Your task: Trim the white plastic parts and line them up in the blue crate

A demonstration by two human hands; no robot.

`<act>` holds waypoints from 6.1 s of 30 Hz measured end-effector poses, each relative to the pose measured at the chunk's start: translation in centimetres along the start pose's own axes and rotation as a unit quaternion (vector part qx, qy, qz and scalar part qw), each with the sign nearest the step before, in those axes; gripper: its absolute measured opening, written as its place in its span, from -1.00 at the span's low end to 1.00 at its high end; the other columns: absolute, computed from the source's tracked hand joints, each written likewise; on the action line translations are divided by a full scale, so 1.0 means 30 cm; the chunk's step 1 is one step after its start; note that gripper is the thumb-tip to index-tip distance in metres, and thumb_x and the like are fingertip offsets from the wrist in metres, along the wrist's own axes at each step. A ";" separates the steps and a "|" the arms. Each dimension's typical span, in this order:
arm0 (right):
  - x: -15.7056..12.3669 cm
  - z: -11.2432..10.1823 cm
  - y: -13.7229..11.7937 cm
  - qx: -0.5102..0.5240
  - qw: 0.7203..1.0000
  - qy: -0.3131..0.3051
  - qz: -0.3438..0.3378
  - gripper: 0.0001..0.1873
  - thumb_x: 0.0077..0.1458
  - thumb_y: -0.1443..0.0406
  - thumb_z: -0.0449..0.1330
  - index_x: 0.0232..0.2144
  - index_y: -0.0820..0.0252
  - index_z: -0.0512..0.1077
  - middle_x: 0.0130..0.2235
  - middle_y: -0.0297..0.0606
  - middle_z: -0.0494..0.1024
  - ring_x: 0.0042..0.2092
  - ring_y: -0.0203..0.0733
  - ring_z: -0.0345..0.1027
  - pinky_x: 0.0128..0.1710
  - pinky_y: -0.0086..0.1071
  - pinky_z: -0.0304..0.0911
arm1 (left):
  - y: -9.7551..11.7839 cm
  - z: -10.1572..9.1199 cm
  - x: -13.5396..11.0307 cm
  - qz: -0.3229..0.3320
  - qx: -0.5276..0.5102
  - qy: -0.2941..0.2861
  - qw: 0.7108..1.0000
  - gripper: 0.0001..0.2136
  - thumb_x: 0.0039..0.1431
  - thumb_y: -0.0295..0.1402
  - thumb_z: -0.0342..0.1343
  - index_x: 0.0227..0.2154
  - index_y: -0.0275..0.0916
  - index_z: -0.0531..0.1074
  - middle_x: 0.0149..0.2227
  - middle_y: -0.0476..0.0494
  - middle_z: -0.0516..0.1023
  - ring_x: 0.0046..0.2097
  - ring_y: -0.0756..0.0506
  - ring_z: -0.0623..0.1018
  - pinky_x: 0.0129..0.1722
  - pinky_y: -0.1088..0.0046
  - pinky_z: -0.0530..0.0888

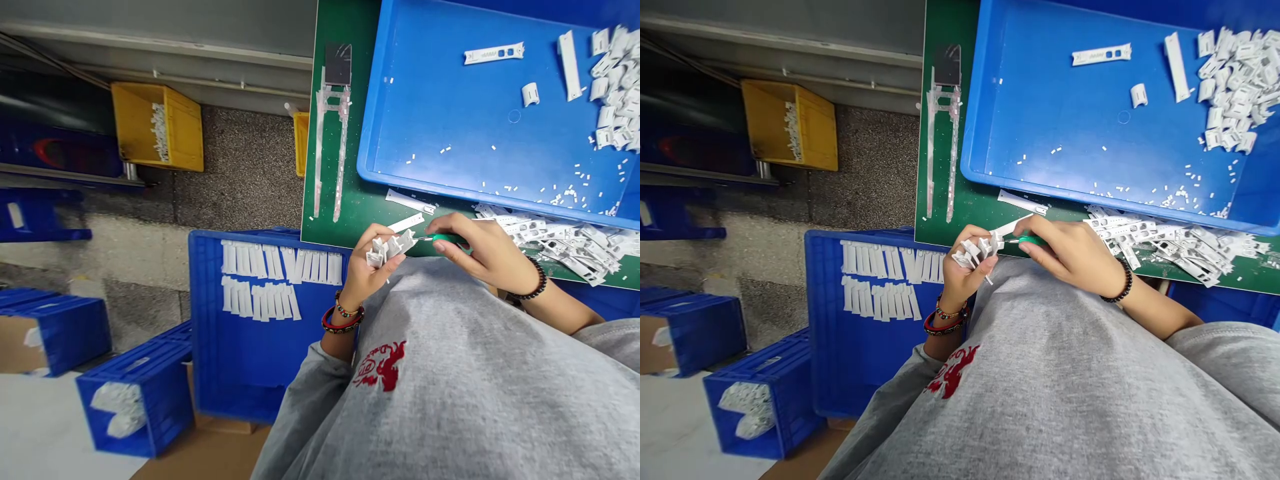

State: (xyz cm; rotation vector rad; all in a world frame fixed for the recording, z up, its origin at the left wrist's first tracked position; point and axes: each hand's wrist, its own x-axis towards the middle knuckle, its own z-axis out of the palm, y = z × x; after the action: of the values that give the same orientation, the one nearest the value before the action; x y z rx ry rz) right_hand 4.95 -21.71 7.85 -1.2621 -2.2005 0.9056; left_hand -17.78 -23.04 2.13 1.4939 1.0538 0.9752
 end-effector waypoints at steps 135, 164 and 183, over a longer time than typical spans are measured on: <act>-0.011 0.080 -0.023 -0.143 0.972 0.186 -0.007 -0.87 0.29 0.33 0.18 -0.13 0.11 0.49 -0.22 -0.20 0.62 -0.24 -0.12 0.46 -0.29 -0.24 0.28 | -0.024 0.010 0.058 -0.015 -0.005 -0.018 1.000 -0.65 0.24 -0.09 0.19 -0.29 -0.13 0.13 -0.31 0.03 0.39 -0.33 0.02 0.45 -0.31 0.42 0.40; 0.017 0.078 -0.053 -0.101 0.990 0.098 0.002 -0.67 0.36 0.16 0.00 -0.40 0.18 0.37 -0.47 -0.34 0.44 -0.49 -0.30 0.26 -0.53 -0.41 0.03 | 0.000 0.030 0.064 0.015 -0.071 -0.030 0.997 -0.70 0.24 -0.17 0.21 -0.29 -0.13 0.17 -0.36 0.06 0.37 -0.36 0.04 0.45 -0.34 0.48 0.40; -0.036 0.138 0.064 0.119 0.976 0.055 0.176 -0.64 0.20 -0.04 0.20 -0.28 0.12 0.44 -0.39 -0.32 0.53 -0.47 -0.28 0.30 -0.44 -0.41 0.17 | -0.085 0.054 0.034 -0.091 -0.054 -0.123 0.987 -0.74 0.26 -0.10 0.13 -0.19 -0.17 0.33 -0.13 -0.11 0.51 -0.12 -0.08 0.54 -0.09 0.35 0.48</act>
State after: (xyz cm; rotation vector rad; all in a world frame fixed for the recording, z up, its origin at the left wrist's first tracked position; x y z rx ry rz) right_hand 3.88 -23.27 3.56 -1.5668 -1.7523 1.1627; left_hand -16.27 -22.26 -0.57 1.3628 0.9250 0.6897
